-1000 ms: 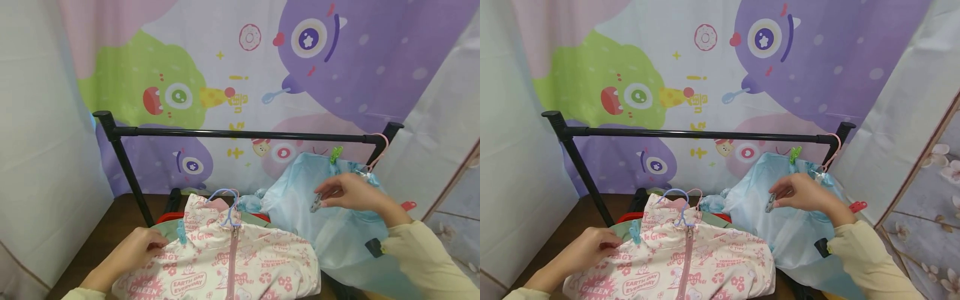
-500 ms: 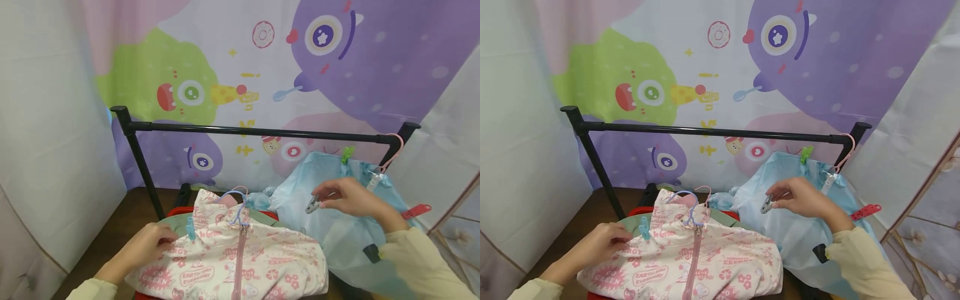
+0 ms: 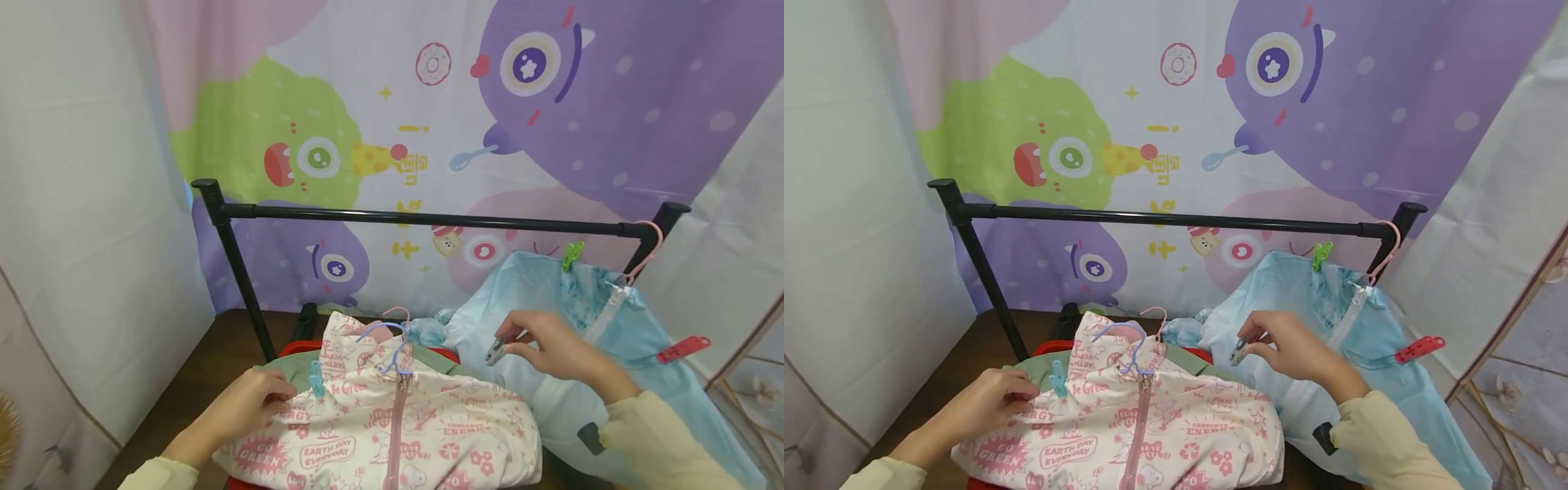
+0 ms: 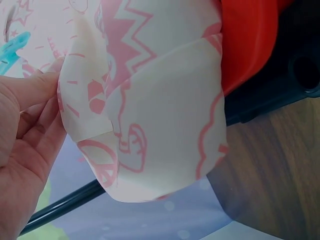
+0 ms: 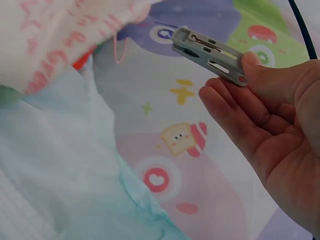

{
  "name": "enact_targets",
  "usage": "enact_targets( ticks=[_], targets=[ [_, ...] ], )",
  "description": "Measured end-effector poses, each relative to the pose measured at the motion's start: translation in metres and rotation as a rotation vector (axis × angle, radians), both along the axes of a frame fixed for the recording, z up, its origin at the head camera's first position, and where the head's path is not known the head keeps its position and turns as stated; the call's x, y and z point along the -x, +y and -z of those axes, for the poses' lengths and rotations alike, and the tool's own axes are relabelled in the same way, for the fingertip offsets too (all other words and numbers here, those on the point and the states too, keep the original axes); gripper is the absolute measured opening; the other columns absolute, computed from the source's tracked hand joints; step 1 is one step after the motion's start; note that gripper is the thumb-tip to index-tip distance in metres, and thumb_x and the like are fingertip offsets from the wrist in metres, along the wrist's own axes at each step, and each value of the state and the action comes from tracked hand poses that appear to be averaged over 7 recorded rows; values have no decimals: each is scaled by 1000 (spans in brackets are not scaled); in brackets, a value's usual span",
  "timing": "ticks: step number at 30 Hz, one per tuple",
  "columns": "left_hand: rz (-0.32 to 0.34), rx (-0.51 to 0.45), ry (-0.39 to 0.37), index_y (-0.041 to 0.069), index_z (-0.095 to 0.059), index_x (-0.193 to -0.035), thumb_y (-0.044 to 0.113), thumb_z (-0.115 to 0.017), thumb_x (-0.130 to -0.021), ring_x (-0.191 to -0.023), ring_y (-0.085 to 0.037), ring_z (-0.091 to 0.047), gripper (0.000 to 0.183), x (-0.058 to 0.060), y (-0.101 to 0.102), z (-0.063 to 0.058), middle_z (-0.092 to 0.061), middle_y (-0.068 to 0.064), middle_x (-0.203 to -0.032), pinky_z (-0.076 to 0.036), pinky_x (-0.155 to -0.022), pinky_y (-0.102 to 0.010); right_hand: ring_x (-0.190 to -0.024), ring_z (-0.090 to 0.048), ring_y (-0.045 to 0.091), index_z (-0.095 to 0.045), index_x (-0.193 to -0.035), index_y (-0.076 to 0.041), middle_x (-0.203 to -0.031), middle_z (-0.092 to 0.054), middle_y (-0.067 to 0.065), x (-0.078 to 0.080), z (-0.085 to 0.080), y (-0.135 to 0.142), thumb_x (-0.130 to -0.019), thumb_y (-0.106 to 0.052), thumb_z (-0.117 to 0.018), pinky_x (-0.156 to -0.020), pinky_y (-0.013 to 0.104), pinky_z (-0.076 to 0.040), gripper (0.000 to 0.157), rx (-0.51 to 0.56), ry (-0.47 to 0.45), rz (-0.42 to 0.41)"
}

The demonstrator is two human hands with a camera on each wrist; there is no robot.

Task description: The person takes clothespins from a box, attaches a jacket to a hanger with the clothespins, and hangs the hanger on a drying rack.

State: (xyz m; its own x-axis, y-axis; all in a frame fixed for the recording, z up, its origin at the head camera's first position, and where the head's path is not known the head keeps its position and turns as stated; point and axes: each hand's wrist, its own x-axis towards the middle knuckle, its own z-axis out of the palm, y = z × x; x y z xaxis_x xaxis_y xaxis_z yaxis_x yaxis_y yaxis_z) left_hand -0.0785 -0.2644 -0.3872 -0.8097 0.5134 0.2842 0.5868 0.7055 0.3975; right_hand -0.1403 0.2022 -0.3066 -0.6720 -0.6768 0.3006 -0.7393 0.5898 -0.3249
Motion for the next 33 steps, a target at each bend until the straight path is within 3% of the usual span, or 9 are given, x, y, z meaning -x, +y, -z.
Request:
enact_targets(
  ticks=[9, 21, 27, 33],
  targets=[
    [14, -28, 22, 20, -61, -68, -9, -71, -74, -58, 5, -37, 31, 1, -1, 6, -46, 11, -63, -37, -50, -13, -79, -65, 6, -62, -88, -13, -86, -67, -2, -4, 21, -9, -89, -6, -66, -69, 24, -57, 8, 73, 18, -88],
    [2, -36, 17, 19, -63, -71, -9, -71, -74, -61, 5, -39, 29, 1, -1, 7, -50, 11, -67, -39, -52, -14, -79, -63, 4, -60, -85, -15, -85, -68, -3, -6, 40, -16, -89, -9, -66, -69, 24, -57, 9, 125, -28, -21],
    [5, -35, 28, 19, -63, -70, -8, -72, -73, -61, 5, -38, 29, 2, -1, 9, -50, 11, -66, -38, -52, -13, -81, -64, 4, -59, -83, -15, -87, -69, 0, -8, 46, -16, -89, -9, -65, -71, 24, -57, 10, 151, -102, 23],
    [9, -33, 35, 20, -62, -69, -9, -72, -73, -61, 5, -38, 30, 2, -2, 10, -48, 11, -66, -38, -52, -13, -81, -66, 6, -59, -85, -13, -87, -69, 2, -8, 54, -19, -89, -8, -66, -70, 23, -58, 9, 188, -109, -12]
  ],
)
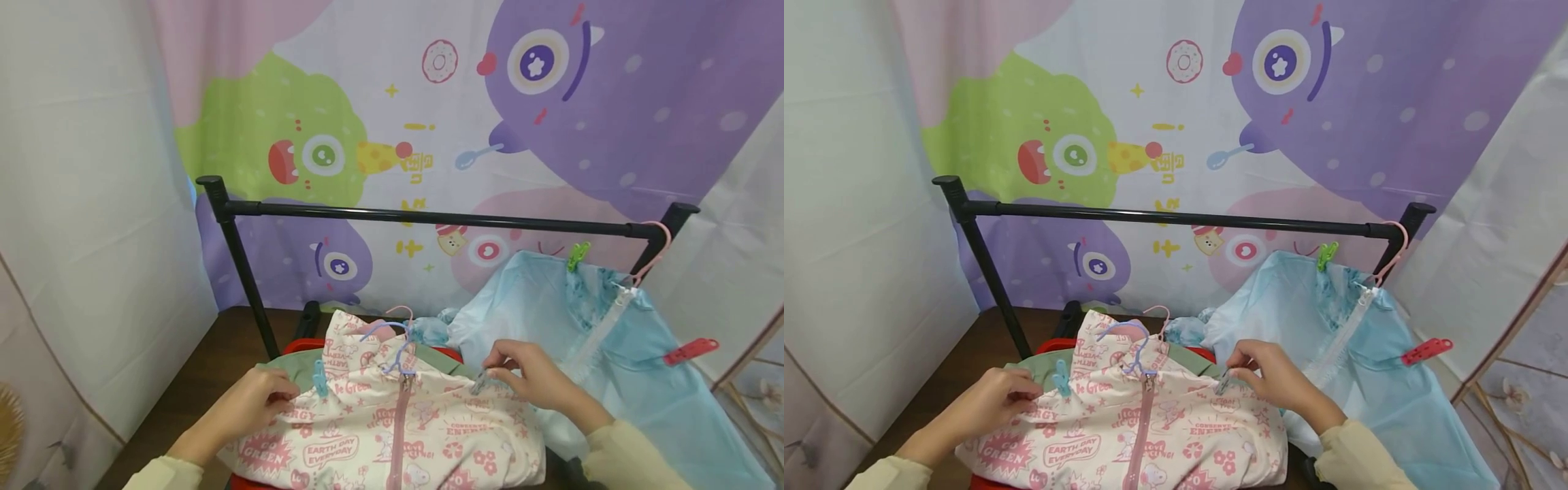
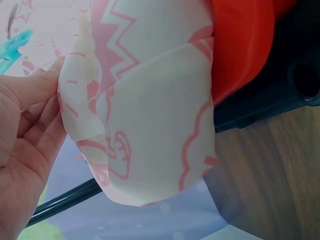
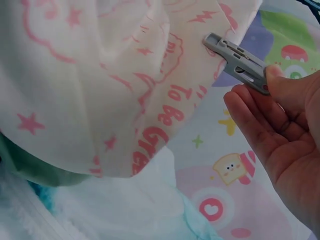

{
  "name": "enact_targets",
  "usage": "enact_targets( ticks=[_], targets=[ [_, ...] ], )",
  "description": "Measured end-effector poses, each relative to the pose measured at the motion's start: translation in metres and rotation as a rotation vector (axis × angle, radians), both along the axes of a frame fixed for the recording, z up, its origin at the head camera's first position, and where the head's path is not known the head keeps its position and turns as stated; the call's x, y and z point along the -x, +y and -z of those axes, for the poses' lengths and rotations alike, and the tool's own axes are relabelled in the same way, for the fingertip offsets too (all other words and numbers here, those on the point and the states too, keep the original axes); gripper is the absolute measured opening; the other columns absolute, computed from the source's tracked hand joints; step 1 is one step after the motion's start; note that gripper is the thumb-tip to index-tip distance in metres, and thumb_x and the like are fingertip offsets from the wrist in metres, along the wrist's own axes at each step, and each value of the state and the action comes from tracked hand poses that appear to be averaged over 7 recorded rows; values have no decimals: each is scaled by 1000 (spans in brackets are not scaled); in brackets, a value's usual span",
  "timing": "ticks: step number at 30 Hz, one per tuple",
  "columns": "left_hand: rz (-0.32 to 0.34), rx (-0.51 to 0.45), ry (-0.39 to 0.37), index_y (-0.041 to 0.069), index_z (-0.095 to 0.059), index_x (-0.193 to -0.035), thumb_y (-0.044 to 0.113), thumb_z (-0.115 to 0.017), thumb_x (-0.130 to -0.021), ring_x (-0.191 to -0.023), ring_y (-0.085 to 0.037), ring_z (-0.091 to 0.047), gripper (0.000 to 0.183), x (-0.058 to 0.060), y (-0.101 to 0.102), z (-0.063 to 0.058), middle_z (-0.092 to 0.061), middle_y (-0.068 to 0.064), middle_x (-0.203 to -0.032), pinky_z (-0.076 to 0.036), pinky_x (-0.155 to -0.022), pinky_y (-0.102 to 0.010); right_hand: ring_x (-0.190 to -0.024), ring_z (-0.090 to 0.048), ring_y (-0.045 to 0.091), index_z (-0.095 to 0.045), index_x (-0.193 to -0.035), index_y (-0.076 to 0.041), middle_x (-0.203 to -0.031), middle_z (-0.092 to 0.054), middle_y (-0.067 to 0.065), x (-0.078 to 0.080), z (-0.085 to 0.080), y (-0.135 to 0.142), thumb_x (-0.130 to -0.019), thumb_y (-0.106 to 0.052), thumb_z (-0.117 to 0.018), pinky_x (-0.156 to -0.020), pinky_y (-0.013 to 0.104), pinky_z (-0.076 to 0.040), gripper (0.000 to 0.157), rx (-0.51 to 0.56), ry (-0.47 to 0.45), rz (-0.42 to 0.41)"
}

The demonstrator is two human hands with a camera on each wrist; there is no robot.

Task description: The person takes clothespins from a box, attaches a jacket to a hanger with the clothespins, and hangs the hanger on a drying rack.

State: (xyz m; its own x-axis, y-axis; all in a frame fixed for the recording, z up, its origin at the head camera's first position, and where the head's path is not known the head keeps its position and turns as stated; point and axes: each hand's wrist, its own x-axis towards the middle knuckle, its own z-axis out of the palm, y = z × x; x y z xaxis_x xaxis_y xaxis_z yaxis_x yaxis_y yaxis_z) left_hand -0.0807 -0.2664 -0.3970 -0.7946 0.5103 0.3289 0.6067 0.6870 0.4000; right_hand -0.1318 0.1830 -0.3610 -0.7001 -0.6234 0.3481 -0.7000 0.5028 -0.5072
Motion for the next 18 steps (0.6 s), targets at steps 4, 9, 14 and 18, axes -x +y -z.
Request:
enact_targets(
  ticks=[4, 9, 14, 18],
  targets=[
    [-3, 1, -3, 19, -64, -71, -8, -72, -73, -62, 5, -39, 29, 0, -1, 0, -49, 12, -66, -39, -53, -13, -85, -65, 5, -63, -94, -8, -92, -68, 6, 1, 7, 0, -90, -9, -65, -72, 23, -58, 4, 30, -40, -23],
    [-8, -8, -18, 19, -65, -72, -8, -72, -74, -61, 5, -39, 27, -3, -4, 0, -50, 11, -66, -39, -52, -14, -97, -63, 0, -62, -117, 2, -109, -67, 16, 2, 16, 3, -88, -9, -68, -80, 27, -58, 32, 87, -125, -53],
    [-16, -9, -25, 19, -66, -73, -7, -72, -75, -62, 4, -41, 27, -2, -4, -1, -52, 11, -67, -39, -53, -14, -111, -60, 5, -53, -131, 5, -126, -60, 23, -2, 26, 5, -83, -19, -74, -92, 41, -54, 57, 42, -195, 9],
    [-24, 0, -42, 18, -68, -75, -6, -72, -76, -64, 3, -43, 25, 1, -2, -3, -57, 10, -70, -41, -55, -15, -91, -66, 9, -66, -109, 0, -104, -70, 15, -6, 36, 5, -86, -20, -71, -79, 31, -58, 31, 46, -249, 201]
  ],
)
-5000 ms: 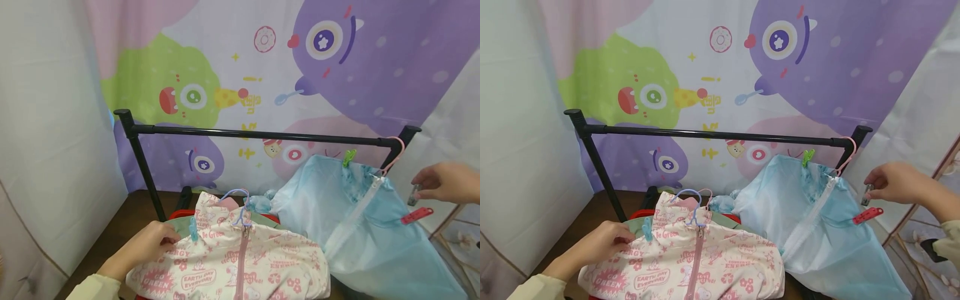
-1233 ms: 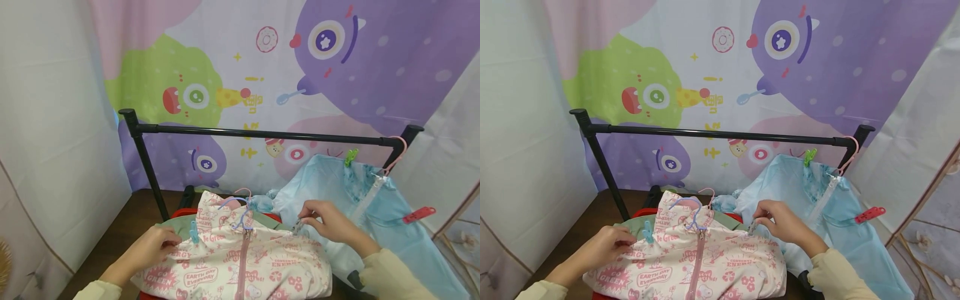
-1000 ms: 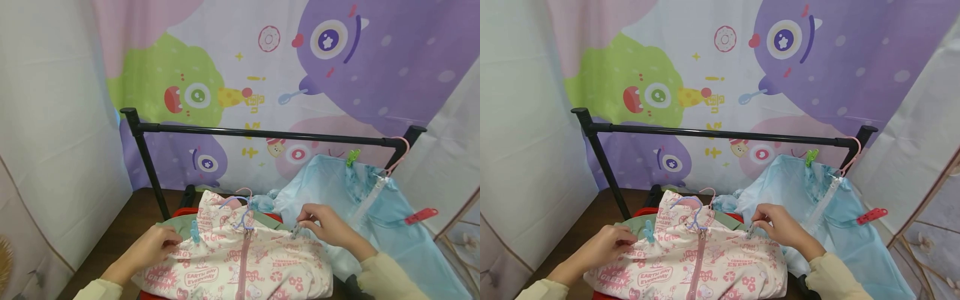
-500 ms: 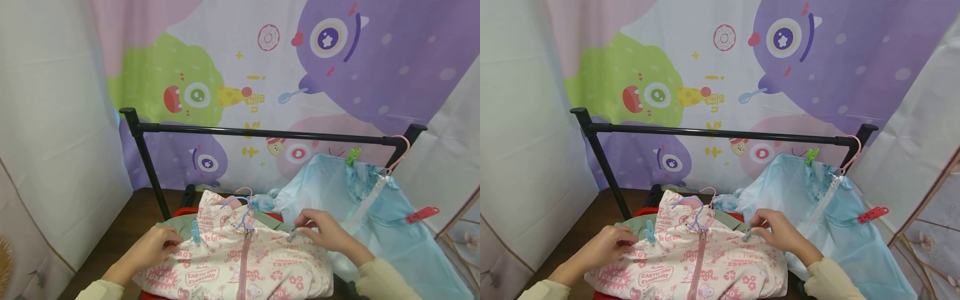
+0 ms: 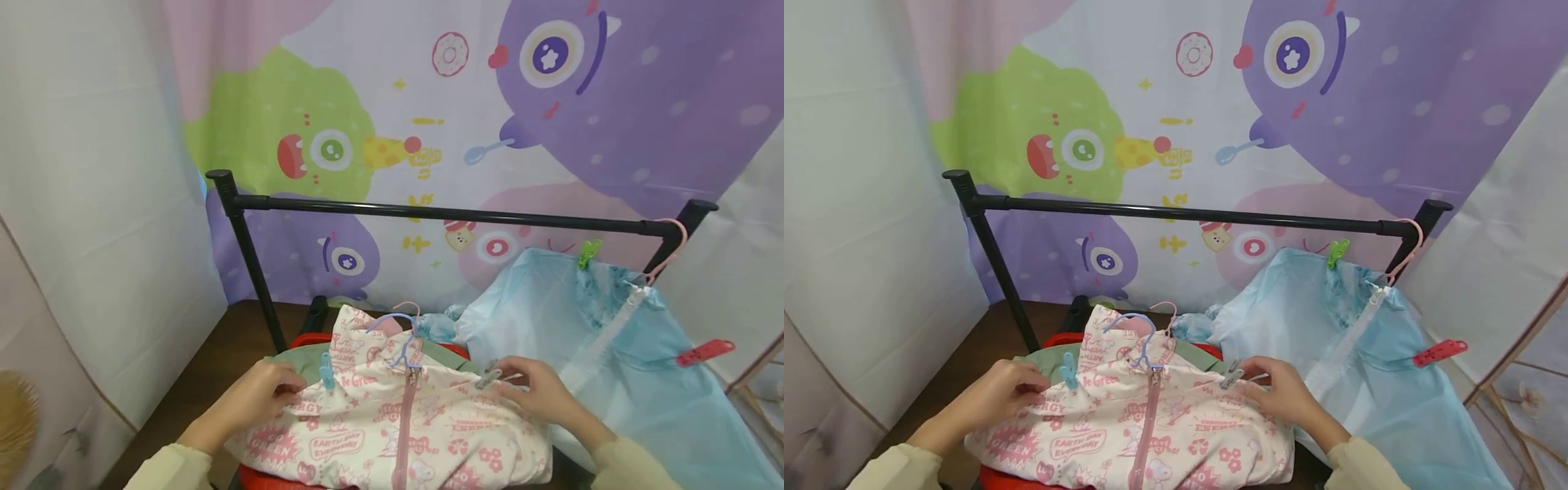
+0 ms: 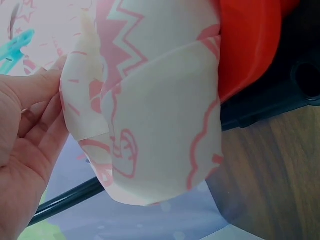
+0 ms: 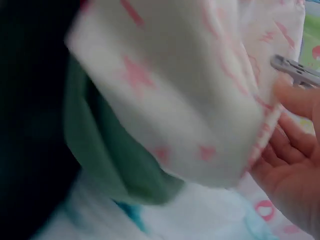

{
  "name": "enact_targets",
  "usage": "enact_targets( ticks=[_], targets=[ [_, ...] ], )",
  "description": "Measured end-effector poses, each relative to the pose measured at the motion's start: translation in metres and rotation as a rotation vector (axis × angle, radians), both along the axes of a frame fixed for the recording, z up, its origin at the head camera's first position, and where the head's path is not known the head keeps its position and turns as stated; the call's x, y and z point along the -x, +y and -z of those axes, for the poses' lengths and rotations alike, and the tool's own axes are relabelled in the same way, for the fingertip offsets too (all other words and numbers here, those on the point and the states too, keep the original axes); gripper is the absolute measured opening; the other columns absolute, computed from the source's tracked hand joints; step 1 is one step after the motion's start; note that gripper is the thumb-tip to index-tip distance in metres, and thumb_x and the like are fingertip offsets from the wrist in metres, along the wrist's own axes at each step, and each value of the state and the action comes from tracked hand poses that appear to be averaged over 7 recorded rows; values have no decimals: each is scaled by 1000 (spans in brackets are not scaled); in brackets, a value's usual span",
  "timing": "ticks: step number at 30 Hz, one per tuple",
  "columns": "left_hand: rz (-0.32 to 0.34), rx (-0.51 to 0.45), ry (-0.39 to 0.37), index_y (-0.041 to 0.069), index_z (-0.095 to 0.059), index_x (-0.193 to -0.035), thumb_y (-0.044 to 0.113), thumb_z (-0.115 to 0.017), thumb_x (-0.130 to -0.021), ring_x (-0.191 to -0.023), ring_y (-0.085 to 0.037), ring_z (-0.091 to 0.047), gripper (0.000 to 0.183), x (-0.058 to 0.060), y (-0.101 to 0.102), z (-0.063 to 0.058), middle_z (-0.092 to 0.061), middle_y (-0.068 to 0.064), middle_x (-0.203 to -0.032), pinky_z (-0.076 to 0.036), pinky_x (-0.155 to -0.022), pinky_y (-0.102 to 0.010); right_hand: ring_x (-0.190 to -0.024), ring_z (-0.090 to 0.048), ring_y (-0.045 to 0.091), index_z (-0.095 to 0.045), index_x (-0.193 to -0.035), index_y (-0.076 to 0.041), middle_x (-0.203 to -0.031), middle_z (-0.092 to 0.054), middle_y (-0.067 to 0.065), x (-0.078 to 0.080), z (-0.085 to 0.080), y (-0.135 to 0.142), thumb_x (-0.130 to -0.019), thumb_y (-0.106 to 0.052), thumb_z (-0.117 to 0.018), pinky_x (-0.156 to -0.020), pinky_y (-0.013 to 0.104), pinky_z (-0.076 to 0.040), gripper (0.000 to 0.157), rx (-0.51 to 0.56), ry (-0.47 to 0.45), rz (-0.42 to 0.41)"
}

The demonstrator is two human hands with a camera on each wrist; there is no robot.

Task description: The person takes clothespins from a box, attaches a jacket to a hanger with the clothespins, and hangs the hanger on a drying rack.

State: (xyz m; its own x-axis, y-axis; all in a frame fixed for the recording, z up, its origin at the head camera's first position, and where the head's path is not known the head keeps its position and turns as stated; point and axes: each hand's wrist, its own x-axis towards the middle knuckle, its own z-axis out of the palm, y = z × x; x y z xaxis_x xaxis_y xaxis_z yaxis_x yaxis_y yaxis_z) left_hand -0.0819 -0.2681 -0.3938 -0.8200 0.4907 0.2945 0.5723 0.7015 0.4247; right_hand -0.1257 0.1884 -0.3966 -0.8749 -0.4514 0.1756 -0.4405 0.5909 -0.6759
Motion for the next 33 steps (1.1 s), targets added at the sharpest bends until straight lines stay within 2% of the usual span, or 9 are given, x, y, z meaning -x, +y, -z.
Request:
enact_targets(
  ticks=[3, 6, 10, 15, 17, 20, 23, 28, 33],
  targets=[
    [-9, 2, 2, 17, -72, -79, -5, -72, -77, -64, 2, -45, 22, 1, 4, -3, -60, 8, -72, -43, -55, -15, -73, -62, 3, -70, -90, -6, -86, -71, 6, -3, 7, 0, -88, -19, -70, -66, 21, -55, 13, 25, -24, 134],
    [-19, 5, 26, 14, -75, -85, -4, -72, -78, -63, 2, -46, 20, 2, 5, -8, -64, 5, -75, -45, -55, -16, -67, -56, -3, -72, -86, -10, -81, -71, 2, -5, 10, -1, -88, -21, -69, -62, 19, -50, 12, 49, -25, 209],
    [-27, 0, 84, 10, -77, -89, -4, -73, -77, -65, 1, -51, 18, 0, 6, -21, -68, 2, -78, -49, -57, -16, -61, -50, -3, -71, -85, -9, -78, -70, 2, -6, 5, -4, -88, -18, -69, -56, 20, -45, 10, 92, 100, 209],
    [-58, -11, 151, 9, -77, -90, -5, -74, -76, -63, 2, -50, 20, -1, 7, -47, -68, 1, -77, -51, -57, -15, -63, -51, -5, -69, -85, -4, -77, -69, 5, -6, -12, -9, -87, -11, -70, -56, 17, -46, 7, 185, 273, 187],
    [-63, -14, 177, 9, -77, -90, -5, -75, -75, -62, 2, -48, 20, -2, 8, -56, -68, 1, -76, -50, -56, -15, -65, -53, -6, -70, -84, -6, -77, -69, 6, -7, -20, -10, -85, -6, -71, -57, 14, -46, 1, 217, 318, 184],
    [-50, -32, 243, 9, -77, -89, -4, -76, -75, -62, 2, -48, 19, -4, 10, -68, -68, 1, -77, -48, -54, -15, -66, -53, -6, -69, -82, -9, -76, -68, 3, -10, -33, -10, -81, 1, -71, -58, 11, -45, 10, 249, 380, 184],
    [-30, -73, 347, 7, -76, -86, -5, -77, -72, -62, 1, -51, 19, -8, 11, -81, -68, 1, -75, -49, -54, -15, -65, -51, -6, -68, -83, -9, -76, -64, -6, -12, -50, -10, -81, 5, -70, -57, 12, -44, 14, 270, 406, 184],
    [-23, -126, 517, 6, -76, -85, -10, -77, -68, -62, -4, -58, 23, -12, 10, -112, -69, 0, -74, -49, -58, -13, -62, -45, -2, -66, -82, -4, -77, -56, -20, -14, -86, -11, -84, 4, -67, -52, 15, -40, 8, 300, 418, 195],
    [-47, -142, 659, 2, -76, -83, -13, -78, -64, -63, -11, -62, 24, -9, 9, -144, -70, -4, -73, -50, -61, -15, -57, -43, 0, -65, -78, 3, -75, -58, -17, -10, -125, -15, -83, 8, -66, -49, 16, -37, 7, 415, 492, 170]
  ],
)
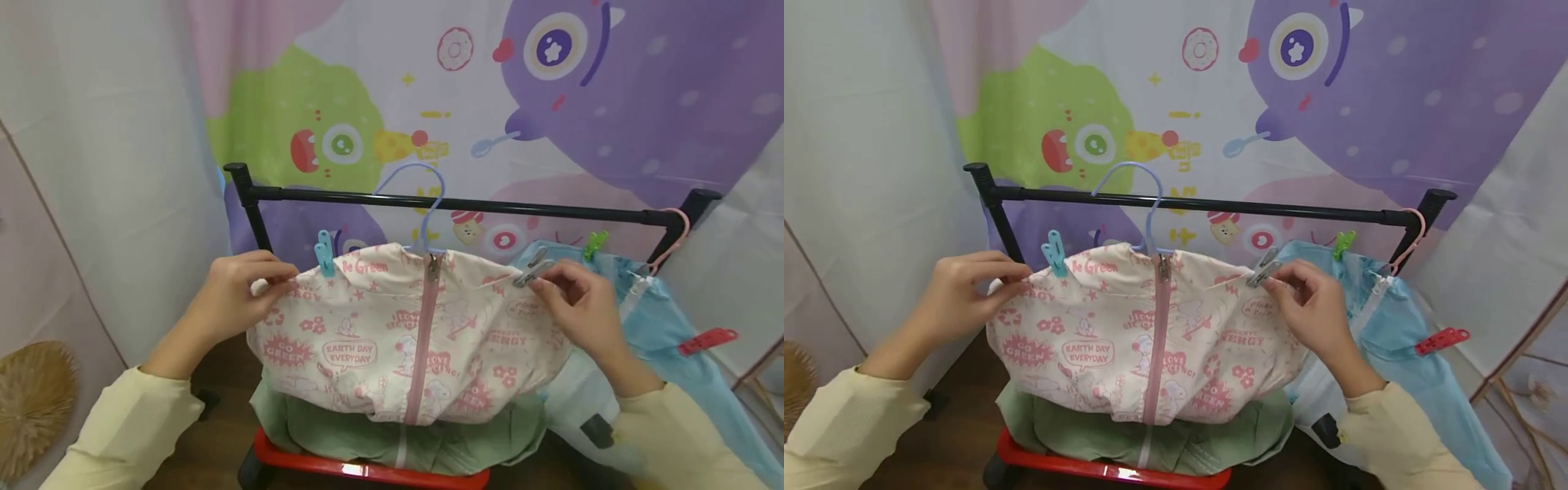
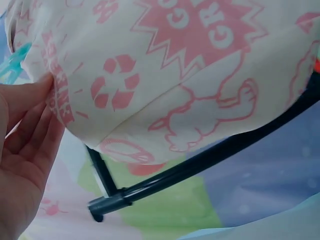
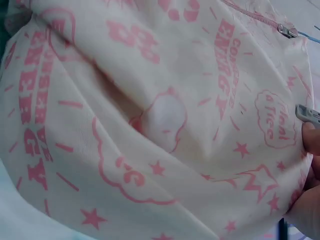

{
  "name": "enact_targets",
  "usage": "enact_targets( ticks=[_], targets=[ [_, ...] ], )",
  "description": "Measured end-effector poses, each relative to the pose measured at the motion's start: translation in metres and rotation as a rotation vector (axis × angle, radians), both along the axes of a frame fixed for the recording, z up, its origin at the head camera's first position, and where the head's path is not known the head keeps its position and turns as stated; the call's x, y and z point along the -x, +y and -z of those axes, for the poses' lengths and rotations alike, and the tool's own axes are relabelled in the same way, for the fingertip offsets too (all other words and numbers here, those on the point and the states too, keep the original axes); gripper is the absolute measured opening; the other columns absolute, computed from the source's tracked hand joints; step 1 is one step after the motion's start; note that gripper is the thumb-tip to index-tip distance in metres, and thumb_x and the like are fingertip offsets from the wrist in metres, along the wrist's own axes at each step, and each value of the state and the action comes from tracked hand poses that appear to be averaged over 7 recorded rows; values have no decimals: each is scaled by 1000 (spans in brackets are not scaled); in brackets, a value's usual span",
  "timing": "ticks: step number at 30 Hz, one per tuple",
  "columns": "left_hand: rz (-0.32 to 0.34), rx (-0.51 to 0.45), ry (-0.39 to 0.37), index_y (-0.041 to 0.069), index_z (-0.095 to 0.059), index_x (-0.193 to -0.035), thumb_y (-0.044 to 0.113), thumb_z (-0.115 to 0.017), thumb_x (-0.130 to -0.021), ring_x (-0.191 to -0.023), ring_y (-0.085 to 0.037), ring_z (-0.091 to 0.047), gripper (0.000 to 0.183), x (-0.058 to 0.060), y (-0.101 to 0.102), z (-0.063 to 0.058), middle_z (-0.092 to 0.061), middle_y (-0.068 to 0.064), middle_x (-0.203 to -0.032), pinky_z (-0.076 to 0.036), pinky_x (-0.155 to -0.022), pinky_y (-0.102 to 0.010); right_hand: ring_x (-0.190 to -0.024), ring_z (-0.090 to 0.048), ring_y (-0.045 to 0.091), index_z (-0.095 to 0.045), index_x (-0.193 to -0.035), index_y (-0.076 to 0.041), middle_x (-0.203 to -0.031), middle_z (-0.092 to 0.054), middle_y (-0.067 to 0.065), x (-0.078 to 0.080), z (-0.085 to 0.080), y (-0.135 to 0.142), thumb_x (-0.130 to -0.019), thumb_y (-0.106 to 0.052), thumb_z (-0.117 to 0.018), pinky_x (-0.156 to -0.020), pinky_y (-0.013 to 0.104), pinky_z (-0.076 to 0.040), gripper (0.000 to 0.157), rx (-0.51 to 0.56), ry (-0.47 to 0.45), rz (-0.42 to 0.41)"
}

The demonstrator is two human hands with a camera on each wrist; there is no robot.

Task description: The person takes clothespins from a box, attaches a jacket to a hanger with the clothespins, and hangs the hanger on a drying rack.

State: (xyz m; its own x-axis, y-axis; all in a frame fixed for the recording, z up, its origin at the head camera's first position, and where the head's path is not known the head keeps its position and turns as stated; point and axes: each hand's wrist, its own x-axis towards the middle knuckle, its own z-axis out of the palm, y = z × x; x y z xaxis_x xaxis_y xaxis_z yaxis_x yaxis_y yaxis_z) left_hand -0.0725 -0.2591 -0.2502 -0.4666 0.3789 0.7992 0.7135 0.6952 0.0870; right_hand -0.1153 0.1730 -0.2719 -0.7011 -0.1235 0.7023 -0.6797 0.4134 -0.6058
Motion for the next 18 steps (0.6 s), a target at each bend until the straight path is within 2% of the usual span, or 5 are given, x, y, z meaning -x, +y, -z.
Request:
enact_targets(
  ticks=[4, 6, 10, 14, 18],
  targets=[
    [-38, -40, 62, -1, -75, -83, -12, -79, -66, -63, -15, -63, 20, 10, 2, -22, -71, -9, -73, -47, -64, -10, -54, -42, 1, -63, -78, 7, -71, -58, -17, 10, -28, -3, -84, 9, -64, -48, 17, -34, 7, 63, 49, -11],
    [-70, -101, 29, -2, -75, -90, -6, -80, -69, -71, -19, -65, 21, 16, 4, -30, -72, -12, -80, -45, -71, -7, -54, -42, 0, -64, -78, 2, -70, -58, -18, 15, -41, -3, -86, 5, -65, -48, 15, -34, 8, 70, 62, 29],
    [-114, -252, -240, 3, -56, -132, 11, -82, -75, -111, -29, -61, 63, 24, 0, -28, -64, -16, -124, -46, -100, -25, -56, -45, 0, -66, -78, -13, -68, -57, -20, 26, -68, 0, -86, -1, -67, -49, 13, -36, 15, 110, 80, 95],
    [-19, -357, -647, 18, -15, -155, 19, -81, -76, -143, -37, -32, 103, 36, -11, 21, -31, -15, -156, -27, -115, -57, -59, -47, 0, -66, -77, -23, -68, -58, -20, 34, -93, 3, -85, -5, -68, -51, 11, -38, 20, 133, 76, 164],
    [41, -295, -895, 19, -3, -156, 30, -85, -72, -147, -41, -20, 118, 56, 0, 95, -15, -16, -161, -24, -114, -63, -57, -47, 0, -67, -74, -23, -65, -58, -18, 41, -120, 5, -84, -5, -70, -50, 11, -38, 21, 207, 79, 197]
  ],
)
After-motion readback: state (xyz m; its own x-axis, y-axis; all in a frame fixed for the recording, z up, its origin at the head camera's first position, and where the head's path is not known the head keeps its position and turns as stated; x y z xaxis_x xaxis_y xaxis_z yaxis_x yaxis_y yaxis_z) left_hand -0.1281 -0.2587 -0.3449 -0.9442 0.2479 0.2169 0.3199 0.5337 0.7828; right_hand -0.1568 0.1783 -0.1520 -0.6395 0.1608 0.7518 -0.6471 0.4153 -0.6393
